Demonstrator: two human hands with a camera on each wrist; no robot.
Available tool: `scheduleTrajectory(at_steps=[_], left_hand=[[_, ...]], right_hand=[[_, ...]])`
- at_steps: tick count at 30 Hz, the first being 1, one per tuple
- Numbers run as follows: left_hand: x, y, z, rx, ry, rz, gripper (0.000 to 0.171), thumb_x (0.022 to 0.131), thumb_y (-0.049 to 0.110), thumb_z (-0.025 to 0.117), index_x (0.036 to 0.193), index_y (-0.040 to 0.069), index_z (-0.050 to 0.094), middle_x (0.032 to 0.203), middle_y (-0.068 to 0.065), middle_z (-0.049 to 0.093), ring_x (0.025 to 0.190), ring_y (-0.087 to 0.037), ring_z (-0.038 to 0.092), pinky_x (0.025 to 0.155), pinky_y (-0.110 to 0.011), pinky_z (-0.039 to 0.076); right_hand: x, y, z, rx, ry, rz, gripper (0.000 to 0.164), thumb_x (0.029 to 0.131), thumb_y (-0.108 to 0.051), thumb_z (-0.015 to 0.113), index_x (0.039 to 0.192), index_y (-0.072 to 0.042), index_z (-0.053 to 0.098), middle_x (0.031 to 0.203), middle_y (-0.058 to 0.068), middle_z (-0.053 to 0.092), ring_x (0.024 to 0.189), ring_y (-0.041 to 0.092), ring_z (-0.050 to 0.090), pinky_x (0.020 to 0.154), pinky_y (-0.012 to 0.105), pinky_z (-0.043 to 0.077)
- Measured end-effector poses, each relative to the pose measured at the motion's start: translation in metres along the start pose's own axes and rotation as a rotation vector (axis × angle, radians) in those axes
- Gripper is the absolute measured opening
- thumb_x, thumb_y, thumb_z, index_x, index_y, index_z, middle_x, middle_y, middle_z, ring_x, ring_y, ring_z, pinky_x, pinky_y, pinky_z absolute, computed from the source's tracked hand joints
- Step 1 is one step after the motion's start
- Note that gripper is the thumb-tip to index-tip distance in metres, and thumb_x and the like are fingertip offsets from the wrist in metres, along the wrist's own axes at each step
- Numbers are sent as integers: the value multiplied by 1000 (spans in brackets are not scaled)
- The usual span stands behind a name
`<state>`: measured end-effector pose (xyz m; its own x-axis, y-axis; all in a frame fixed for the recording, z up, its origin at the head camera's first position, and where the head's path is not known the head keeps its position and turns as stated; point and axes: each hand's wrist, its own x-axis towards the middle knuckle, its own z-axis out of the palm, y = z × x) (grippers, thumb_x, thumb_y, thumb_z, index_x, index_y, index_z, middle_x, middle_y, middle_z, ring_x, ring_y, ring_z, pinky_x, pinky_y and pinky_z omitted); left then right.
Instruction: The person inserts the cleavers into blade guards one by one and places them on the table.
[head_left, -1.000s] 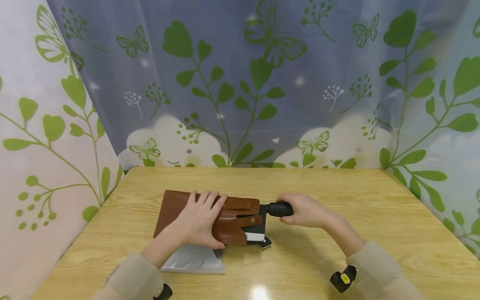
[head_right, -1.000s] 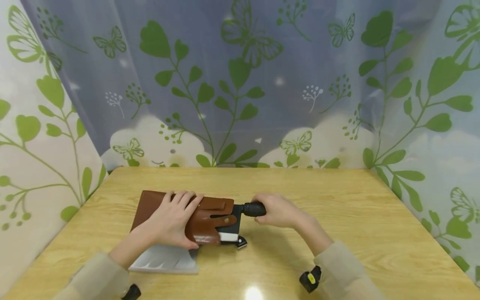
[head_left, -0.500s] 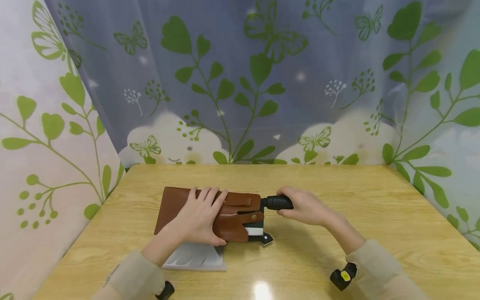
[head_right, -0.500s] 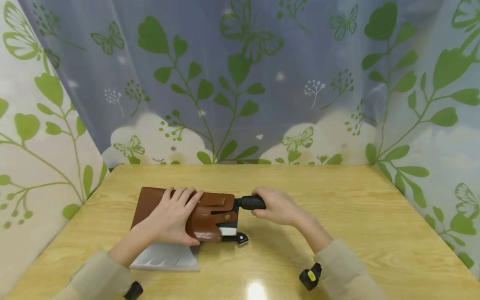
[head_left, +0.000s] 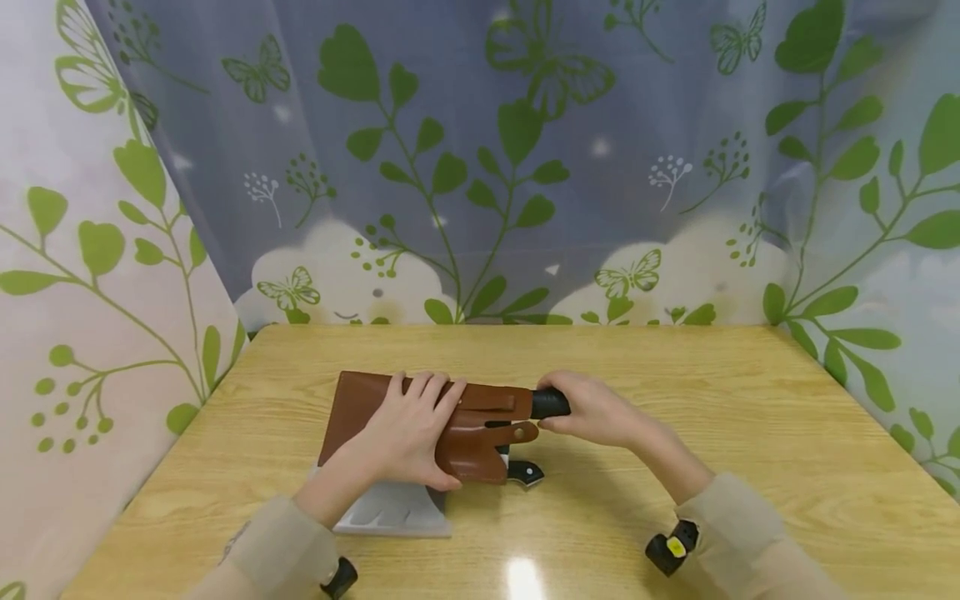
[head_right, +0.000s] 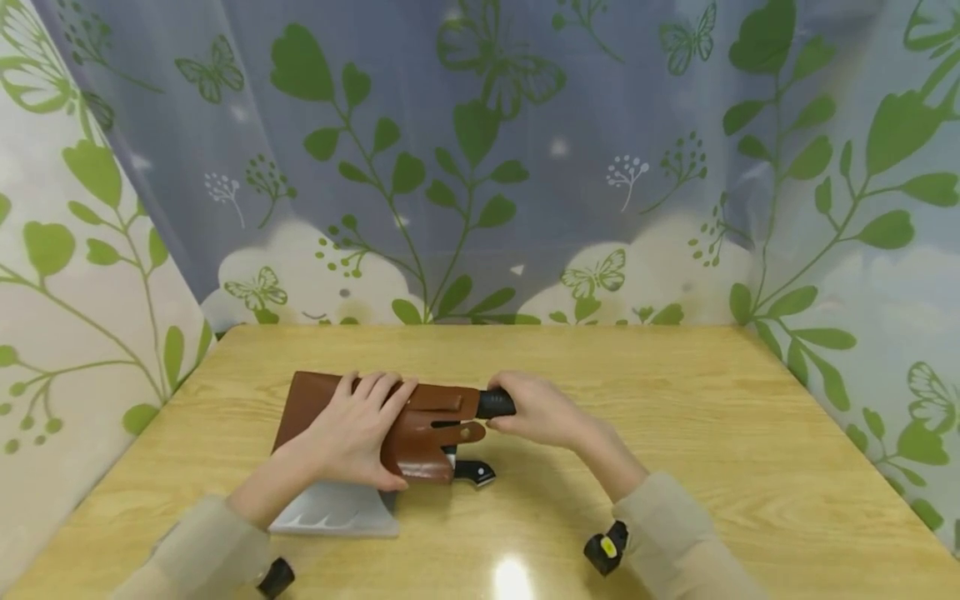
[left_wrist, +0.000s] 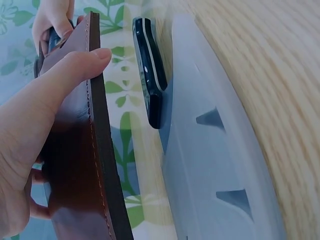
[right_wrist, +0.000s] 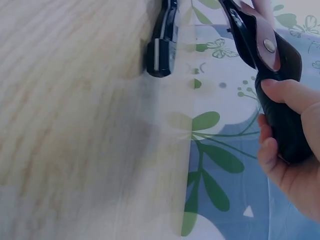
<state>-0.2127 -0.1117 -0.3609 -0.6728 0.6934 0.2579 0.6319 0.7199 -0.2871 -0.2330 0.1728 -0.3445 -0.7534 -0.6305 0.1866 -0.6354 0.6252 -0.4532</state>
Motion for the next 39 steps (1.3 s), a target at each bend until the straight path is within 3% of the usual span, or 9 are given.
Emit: scheduleTrajectory(at_steps=[6,11,18,39], left_hand=[[-3,-4,-1,16,12,-6,120,53,83,59,142,7,32,129,-16,41,116,-34,40,90,-62,31],[-5,-7,-1,18,40,-6,119,53,82,60,141,6,34,128,-17,42,114,-34,41,88,-62,31],[-2,-5,1,11,7,-12,121,54,83,58,142,5,31,131,-18,40,117,-35,40,92,-63,30],[4,2,2,4,40,-1,122,52,84,58,142,6,31,130,-17,40,117,-34,40,91,-62,31]], right_hand=[[2,-2,-3,24,-61,24,38,79,-10,71,112,-2,56,102,9,59,83,16,55,69,31,46],[2,-2,-5,9,-53,20,35,82,-13,68,112,-2,54,100,7,58,81,15,53,69,32,44],[1,2,-4,78,-62,-10,31,87,-15,63,112,-5,49,94,3,52,74,14,48,64,31,42],[4,-1,-4,137,-65,-4,31,84,-7,61,113,-4,49,99,6,52,74,16,47,61,29,43]])
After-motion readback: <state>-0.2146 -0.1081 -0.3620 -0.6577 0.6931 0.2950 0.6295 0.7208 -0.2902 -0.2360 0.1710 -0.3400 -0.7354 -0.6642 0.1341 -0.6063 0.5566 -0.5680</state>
